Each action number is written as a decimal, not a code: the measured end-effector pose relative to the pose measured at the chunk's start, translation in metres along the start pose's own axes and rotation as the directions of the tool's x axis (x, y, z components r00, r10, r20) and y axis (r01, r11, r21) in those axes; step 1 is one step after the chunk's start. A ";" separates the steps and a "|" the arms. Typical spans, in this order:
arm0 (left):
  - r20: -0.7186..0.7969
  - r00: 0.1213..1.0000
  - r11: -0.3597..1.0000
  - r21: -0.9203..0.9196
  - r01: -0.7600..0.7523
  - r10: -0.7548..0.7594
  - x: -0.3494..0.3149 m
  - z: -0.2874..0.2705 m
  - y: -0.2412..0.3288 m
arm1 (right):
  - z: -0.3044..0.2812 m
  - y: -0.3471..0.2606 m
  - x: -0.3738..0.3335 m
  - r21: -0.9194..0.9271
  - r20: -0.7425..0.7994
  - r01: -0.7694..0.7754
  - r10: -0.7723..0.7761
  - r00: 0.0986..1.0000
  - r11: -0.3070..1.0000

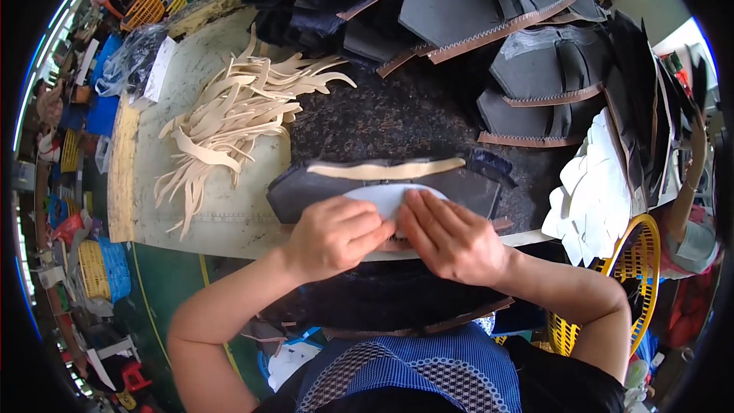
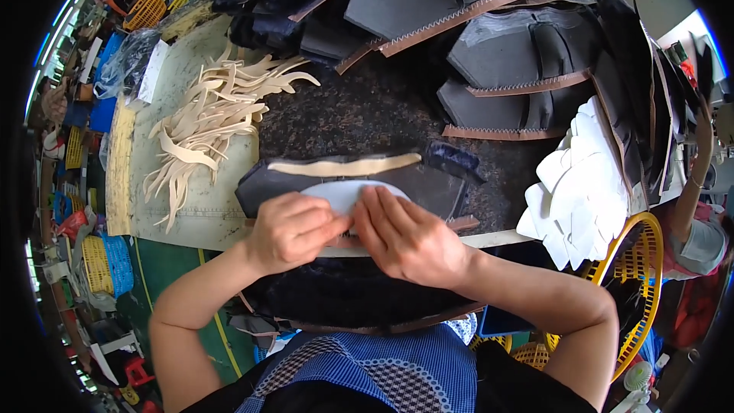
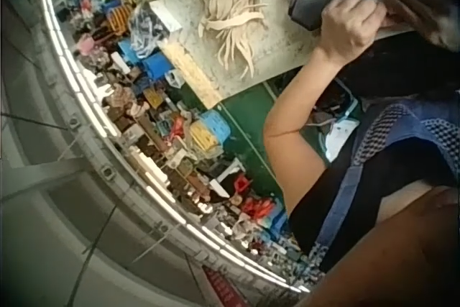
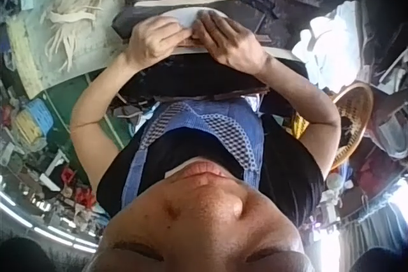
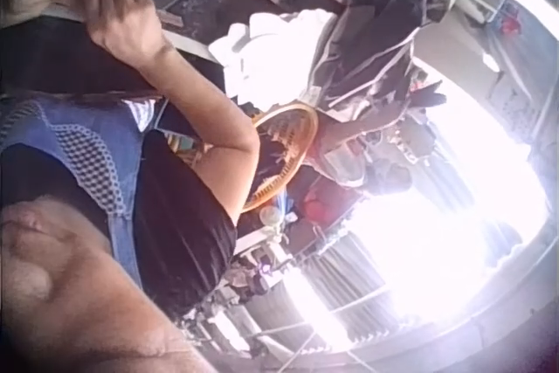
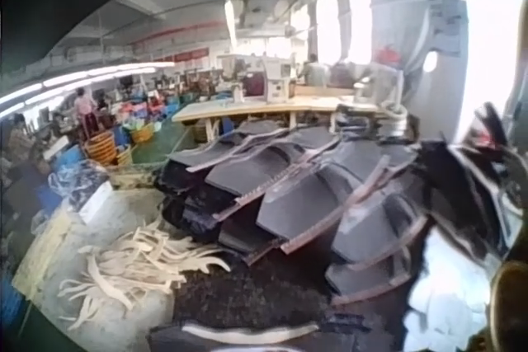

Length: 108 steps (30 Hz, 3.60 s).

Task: Manually inserting white stiffeners and beige reinforcement strips into shoe upper components at a factory workstation.

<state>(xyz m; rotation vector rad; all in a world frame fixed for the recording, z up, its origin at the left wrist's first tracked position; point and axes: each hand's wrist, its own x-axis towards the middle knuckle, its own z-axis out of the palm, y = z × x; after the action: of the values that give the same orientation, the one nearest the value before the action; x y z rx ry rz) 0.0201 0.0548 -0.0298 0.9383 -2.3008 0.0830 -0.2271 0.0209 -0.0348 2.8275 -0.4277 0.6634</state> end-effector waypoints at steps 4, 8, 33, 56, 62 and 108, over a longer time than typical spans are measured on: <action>0.372 0.928 0.879 -0.439 0.185 -0.010 0.026 -0.014 -0.033 | -0.028 0.041 0.015 0.444 0.229 -0.099 -0.006 0.973 0.890; 0.020 0.999 0.990 0.134 -0.049 0.047 0.086 -0.075 -0.020 | -0.077 0.064 0.061 0.180 -0.031 -0.206 0.214 0.976 0.962; 0.547 0.721 0.841 -0.055 0.538 -0.425 0.108 0.000 -0.011 | -0.009 0.022 -0.042 0.531 0.146 -0.246 0.198 0.969 0.811; 0.411 0.875 0.966 0.073 0.249 -0.257 0.034 -0.055 0.012 | -0.006 0.009 0.003 0.544 0.316 -0.494 0.380 0.869 0.678; 0.664 0.355 -0.093 -0.540 0.837 -0.657 0.014 -0.076 -0.048 | -0.020 0.039 0.004 0.606 0.762 -0.765 0.433 0.481 -0.217; 0.112 0.749 0.664 0.559 0.496 -0.653 0.224 -0.028 -0.161 | -0.075 -0.029 -0.055 0.646 0.222 -0.372 0.302 0.927 0.667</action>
<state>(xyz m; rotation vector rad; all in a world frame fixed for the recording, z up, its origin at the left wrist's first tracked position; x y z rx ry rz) 0.0188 -0.1931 0.0956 2.0678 -2.1472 0.2864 -0.2945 0.0805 0.0018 3.5292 -0.9171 0.9097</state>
